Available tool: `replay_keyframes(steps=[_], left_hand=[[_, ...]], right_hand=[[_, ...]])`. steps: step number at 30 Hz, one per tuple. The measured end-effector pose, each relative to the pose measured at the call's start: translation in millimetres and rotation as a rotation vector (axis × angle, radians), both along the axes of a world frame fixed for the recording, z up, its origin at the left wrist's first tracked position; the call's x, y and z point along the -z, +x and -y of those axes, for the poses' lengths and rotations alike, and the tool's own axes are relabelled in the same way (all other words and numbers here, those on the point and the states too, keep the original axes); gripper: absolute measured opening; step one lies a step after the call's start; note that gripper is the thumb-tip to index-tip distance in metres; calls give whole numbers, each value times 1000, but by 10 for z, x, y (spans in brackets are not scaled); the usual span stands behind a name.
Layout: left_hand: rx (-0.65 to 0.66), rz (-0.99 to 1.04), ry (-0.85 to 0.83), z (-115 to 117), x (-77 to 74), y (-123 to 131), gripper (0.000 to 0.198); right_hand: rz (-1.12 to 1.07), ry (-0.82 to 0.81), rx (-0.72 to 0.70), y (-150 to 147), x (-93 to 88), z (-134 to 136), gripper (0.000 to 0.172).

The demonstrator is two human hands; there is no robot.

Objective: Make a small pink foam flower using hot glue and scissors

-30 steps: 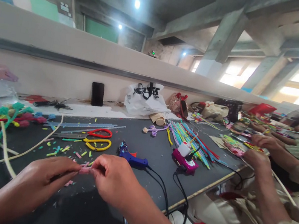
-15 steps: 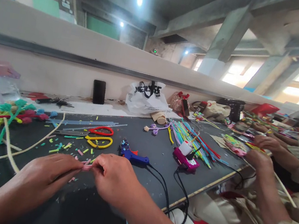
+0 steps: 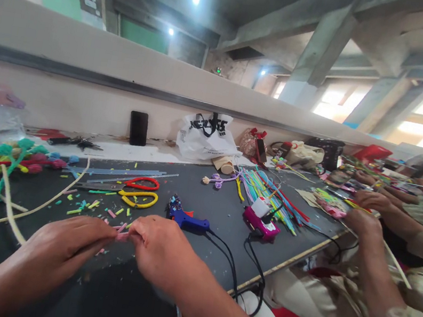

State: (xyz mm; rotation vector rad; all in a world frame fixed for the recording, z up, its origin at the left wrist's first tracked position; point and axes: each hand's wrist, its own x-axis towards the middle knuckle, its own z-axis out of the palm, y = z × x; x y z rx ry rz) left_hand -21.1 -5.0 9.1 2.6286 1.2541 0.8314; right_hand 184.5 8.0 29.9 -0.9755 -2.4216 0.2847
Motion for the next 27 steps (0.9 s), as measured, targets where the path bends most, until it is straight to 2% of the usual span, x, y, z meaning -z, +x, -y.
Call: replay_keyframes(steps=[13, 21, 27], left_hand=[[28, -6, 5, -7, 32, -27, 26], [-26, 27, -71, 4, 13, 9, 23], [-91, 61, -45, 9, 21, 30, 23]], right_hand=[[-84, -75, -14, -20, 0, -20, 18], [-98, -59, -13, -16, -8, -10, 16], [-102, -11, -22, -50, 31, 9, 16]])
